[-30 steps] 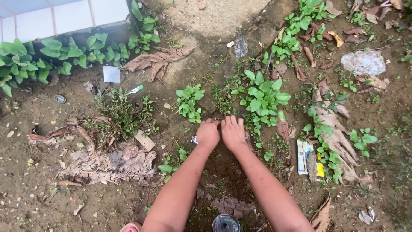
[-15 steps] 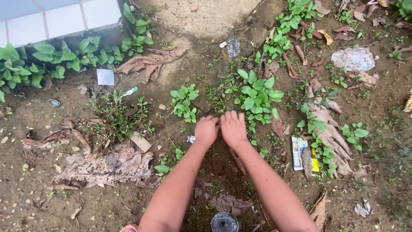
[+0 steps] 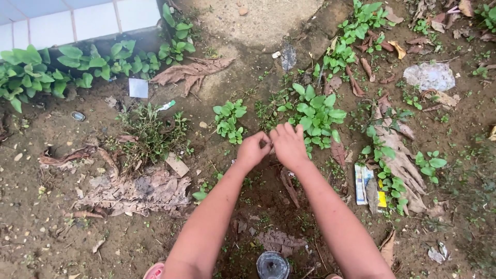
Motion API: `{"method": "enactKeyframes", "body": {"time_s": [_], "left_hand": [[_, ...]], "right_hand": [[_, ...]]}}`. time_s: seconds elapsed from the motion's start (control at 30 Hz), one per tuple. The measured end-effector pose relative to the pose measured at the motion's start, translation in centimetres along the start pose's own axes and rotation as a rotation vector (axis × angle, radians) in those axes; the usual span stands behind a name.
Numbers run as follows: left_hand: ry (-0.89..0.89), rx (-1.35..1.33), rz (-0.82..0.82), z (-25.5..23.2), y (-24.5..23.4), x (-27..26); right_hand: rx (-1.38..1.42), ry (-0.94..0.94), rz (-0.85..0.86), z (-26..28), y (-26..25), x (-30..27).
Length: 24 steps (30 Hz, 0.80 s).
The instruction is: Pulling small weeds and grass from the soil by hand in a garden area
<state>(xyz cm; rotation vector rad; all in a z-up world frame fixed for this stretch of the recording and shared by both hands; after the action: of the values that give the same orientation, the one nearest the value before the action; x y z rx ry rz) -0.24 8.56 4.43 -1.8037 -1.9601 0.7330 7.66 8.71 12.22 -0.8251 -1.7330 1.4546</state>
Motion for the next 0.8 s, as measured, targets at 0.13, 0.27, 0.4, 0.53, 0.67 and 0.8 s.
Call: {"method": "enactKeyframes", "body": {"time_s": [0.13,0.27,0.4,0.53,0.67,0.8], "left_hand": [[-0.027,-0.181,-0.107,-2.2,-2.5,1.7],[-0.002,-0.207,-0.155,-5.5,-6.2,2.9],[-0.053,-0.321,-0.207,-5.1,-8.1,3.1],[-0.09,-0.359,-0.258,-5.2,-10.4,2.4],[-0.1,-0.391,-0.336,-4.6,-12.2,2.4],[-0.172,-0.388,-0.436,-2.9,-15.2,1.5]], "right_hand": [[0.063,0.131,0.024,-2.3,-3.4,2.2],[0.336,0.236,-0.172,-5.2,-6.5,3.2],[0.953,0.586,-0.311,-8.7,-5.0,2.2],[1.236,0.778,-0.394,-7.5,-6.8,0.9],[1.332,0.868,-0.328,-5.5,-4.5,0.9],[1.494,0.822,-0.166,-0.3,-4.3,3.1]]}}
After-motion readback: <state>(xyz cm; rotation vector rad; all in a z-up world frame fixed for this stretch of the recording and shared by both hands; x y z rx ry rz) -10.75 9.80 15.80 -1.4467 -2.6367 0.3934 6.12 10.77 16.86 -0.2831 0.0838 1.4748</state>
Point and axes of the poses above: each hand's wrist, its own x-axis towards the middle knuckle, its own y-axis out of the palm, z = x × y, the point moved 9 cm from there along x, towards the middle knuckle, and after that the axes turned 13 degrees about -z, right-handed, at the moved point
